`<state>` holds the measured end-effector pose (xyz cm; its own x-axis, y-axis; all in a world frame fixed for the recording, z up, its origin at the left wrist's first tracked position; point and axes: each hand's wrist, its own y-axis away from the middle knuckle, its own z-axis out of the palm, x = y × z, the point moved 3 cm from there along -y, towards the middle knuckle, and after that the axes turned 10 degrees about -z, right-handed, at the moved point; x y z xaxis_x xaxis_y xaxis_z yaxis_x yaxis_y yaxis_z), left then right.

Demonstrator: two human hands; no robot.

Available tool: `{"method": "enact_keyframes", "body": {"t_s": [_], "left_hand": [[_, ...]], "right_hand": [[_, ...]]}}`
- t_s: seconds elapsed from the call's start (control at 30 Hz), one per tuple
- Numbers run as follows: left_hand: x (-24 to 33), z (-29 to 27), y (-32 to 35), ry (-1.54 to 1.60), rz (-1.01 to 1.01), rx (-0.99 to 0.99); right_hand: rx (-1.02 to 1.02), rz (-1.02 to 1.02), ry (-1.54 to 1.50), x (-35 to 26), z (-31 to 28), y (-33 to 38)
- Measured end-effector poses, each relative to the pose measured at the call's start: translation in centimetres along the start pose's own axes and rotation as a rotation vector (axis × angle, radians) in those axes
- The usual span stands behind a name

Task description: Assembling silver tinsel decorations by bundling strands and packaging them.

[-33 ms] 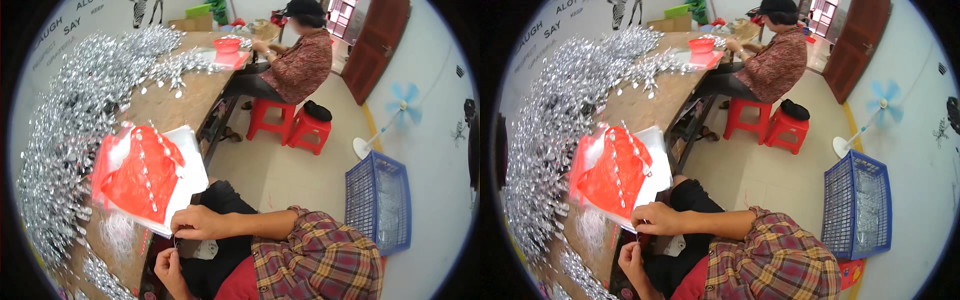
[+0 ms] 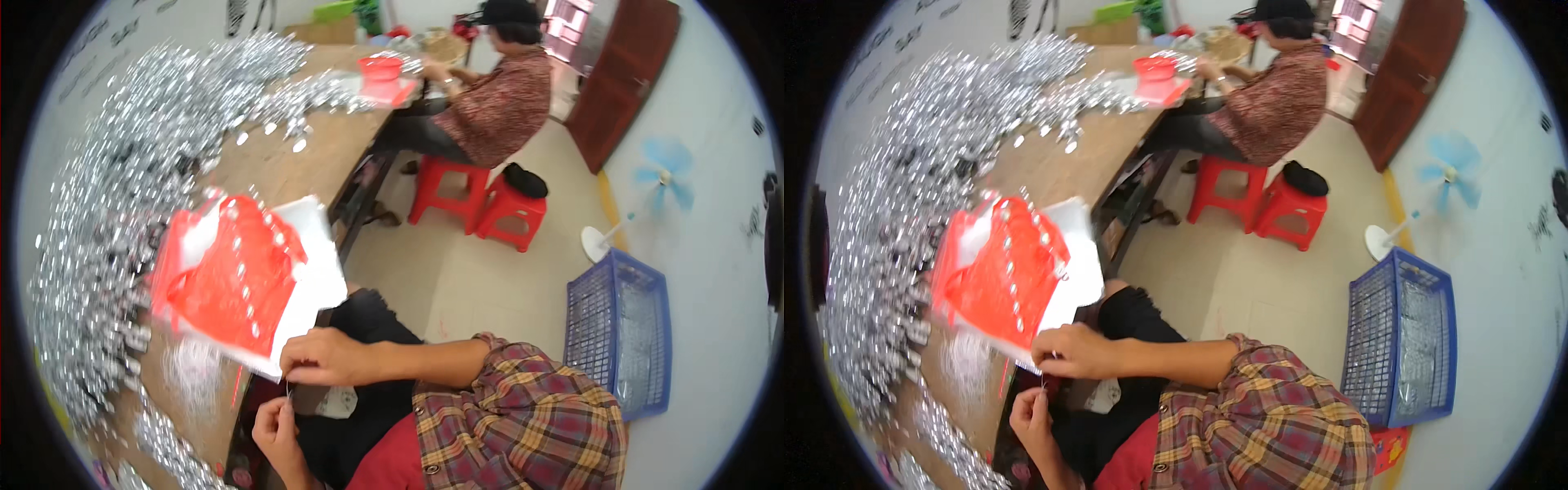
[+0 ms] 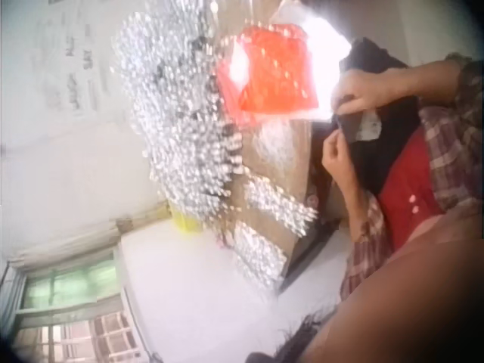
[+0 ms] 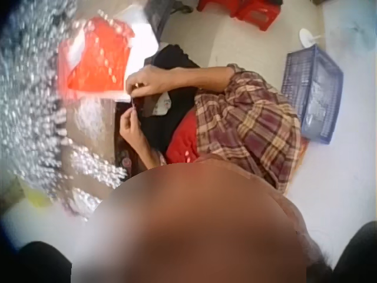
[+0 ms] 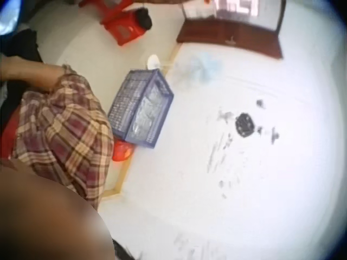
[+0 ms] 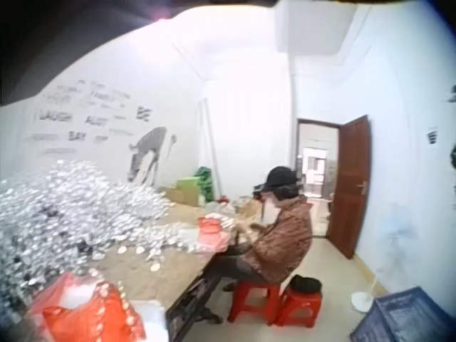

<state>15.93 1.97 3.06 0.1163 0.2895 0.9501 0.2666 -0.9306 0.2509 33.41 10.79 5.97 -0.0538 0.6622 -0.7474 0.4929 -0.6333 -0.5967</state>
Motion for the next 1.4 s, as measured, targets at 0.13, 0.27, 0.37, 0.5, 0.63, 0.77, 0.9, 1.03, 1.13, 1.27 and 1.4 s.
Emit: {"method": "enact_keyframes", "body": {"t_s": [0.13, 0.27, 0.37, 0.5, 0.63, 0.77, 0.9, 1.03, 1.13, 1.27, 1.4], "left_hand": [[2.9, 0.6, 0.0, 0.162, -0.092, -0.091], [2.7, 1.3, -1.3, 0.228, -0.073, -0.159], [1.5, 0.8, -1.0, 0.281, -0.100, -0.133], [1.0, 0.7, -0.9, 0.245, -0.072, -0.089], [0.3, 1.1, -1.2, 0.151, 0.056, -0.042], [0.6, 1.4, -0.9, 0.061, 0.158, 0.006], [0.7, 1.5, -0.8, 0.098, 0.144, 0.054], [0.4, 1.5, -0.7, 0.204, 0.152, 0.048], [0.8, 1.1, -0.3, 0.168, 0.190, 0.009], [1.1, 1.3, -0.2, 0.231, 0.161, -0.031], [0.6, 1.1, -0.1, 0.419, 0.124, -0.066]], "right_hand": [[-0.019, 0.028, 0.088, -0.7, -0.5, -1.4], [0.003, 0.101, 0.042, -0.8, -1.7, -1.3], [-0.043, 0.194, 0.008, -0.5, -1.2, -1.0], [-0.104, 0.107, 0.085, -1.5, -0.6, -1.3], [-0.191, -0.213, 0.400, -2.5, 0.8, -1.6], [-0.235, -0.287, 0.489, -1.9, 2.0, -1.5], [-0.225, -0.304, 0.512, -1.2, 2.4, -1.3], [-0.168, -0.323, 0.555, -0.4, 2.5, -1.0], [-0.080, 0.033, 0.242, 0.6, 2.5, -0.3], [0.104, 0.443, -0.745, 1.2, 3.6, 0.0], [-0.004, 0.445, -0.738, 1.5, 4.2, 0.2]]}}
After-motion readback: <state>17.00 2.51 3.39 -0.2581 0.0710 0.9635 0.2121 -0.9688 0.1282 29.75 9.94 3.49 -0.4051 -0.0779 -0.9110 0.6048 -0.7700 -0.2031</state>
